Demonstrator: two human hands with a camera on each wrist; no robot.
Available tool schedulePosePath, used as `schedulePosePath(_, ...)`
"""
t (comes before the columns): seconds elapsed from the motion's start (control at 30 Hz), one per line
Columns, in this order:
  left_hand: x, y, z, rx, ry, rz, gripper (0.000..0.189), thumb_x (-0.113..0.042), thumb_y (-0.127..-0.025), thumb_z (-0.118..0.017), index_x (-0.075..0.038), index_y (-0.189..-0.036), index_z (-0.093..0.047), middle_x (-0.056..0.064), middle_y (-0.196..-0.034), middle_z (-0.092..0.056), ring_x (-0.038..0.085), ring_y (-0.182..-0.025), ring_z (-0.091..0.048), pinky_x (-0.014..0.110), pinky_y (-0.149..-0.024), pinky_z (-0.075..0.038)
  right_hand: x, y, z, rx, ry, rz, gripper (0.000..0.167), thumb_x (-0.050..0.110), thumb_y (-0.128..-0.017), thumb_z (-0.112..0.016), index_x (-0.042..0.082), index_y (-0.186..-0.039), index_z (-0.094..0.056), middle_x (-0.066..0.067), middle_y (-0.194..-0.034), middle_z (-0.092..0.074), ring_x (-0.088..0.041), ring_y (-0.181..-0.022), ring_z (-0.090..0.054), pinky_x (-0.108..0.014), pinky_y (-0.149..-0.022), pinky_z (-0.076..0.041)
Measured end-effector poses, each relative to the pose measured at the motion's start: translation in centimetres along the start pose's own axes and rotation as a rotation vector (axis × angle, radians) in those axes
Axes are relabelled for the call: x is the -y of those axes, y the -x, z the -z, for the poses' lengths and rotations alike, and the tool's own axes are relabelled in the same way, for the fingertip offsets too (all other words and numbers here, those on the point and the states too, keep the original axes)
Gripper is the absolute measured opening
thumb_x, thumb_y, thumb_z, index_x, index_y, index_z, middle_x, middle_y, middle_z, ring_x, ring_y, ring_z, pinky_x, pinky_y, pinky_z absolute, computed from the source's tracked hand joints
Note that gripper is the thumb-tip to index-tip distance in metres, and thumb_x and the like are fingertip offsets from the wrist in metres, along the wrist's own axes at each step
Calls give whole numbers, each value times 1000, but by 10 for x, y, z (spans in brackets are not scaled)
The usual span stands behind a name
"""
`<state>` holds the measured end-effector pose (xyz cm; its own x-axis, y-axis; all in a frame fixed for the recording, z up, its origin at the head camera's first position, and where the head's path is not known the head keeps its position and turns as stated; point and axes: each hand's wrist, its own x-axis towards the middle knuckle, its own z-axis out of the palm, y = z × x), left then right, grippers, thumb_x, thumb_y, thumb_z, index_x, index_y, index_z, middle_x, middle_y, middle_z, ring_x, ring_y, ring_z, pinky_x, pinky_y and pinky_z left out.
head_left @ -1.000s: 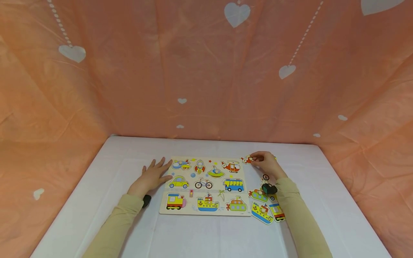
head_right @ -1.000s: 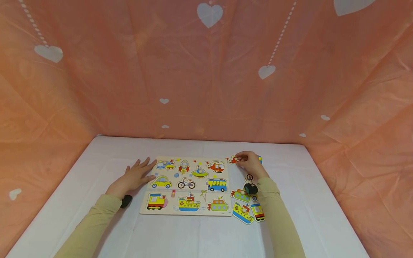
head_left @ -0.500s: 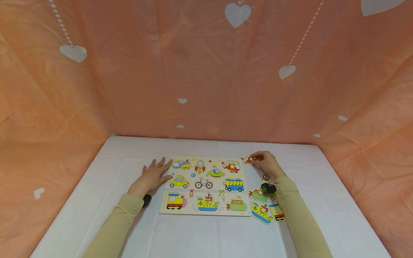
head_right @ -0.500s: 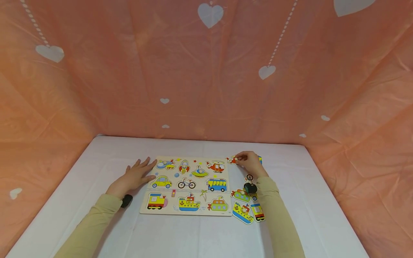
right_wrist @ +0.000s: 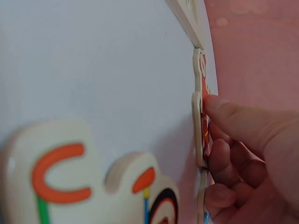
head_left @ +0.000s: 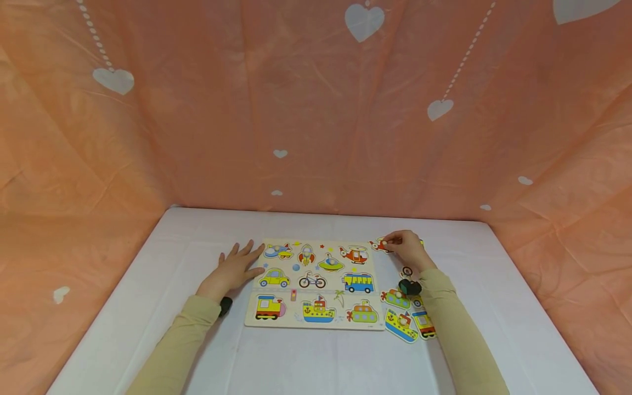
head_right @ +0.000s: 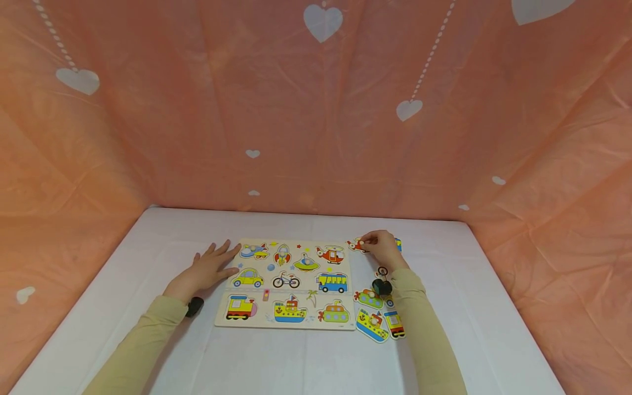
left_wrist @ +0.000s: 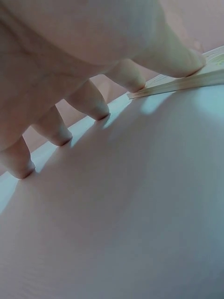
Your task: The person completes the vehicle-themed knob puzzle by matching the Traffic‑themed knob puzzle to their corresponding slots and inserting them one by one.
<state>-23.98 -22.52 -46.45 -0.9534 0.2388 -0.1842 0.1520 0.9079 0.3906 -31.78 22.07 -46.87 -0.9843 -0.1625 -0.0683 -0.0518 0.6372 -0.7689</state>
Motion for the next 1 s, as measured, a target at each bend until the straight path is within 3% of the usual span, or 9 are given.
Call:
schedulePosePath(0.43, 0, -3, -2, -42, -16, -17, 70, -39, -92, -62, -14, -150, -32, 23, -154, -20, 54, -137, -9, 73, -102, -6, 1, 1, 7, -55, 77, 42, 18, 12, -92, -66, -1, -104, -68, -12, -96, -65, -22, -82, -57, -31, -68, -48)
schedulePosePath(1.0, 2, -2, -2, -24, -37, -21, 70, -41, -92, -61, -14, -151, -31, 23, -154, -19, 54, -137, -9, 74, -101, -7, 22, 11, 2, -67, 93, 117, 17, 13, -89, -70, 1, -101, -71, -10, -93, -67, -21, -78, -58, -29, -63, -48)
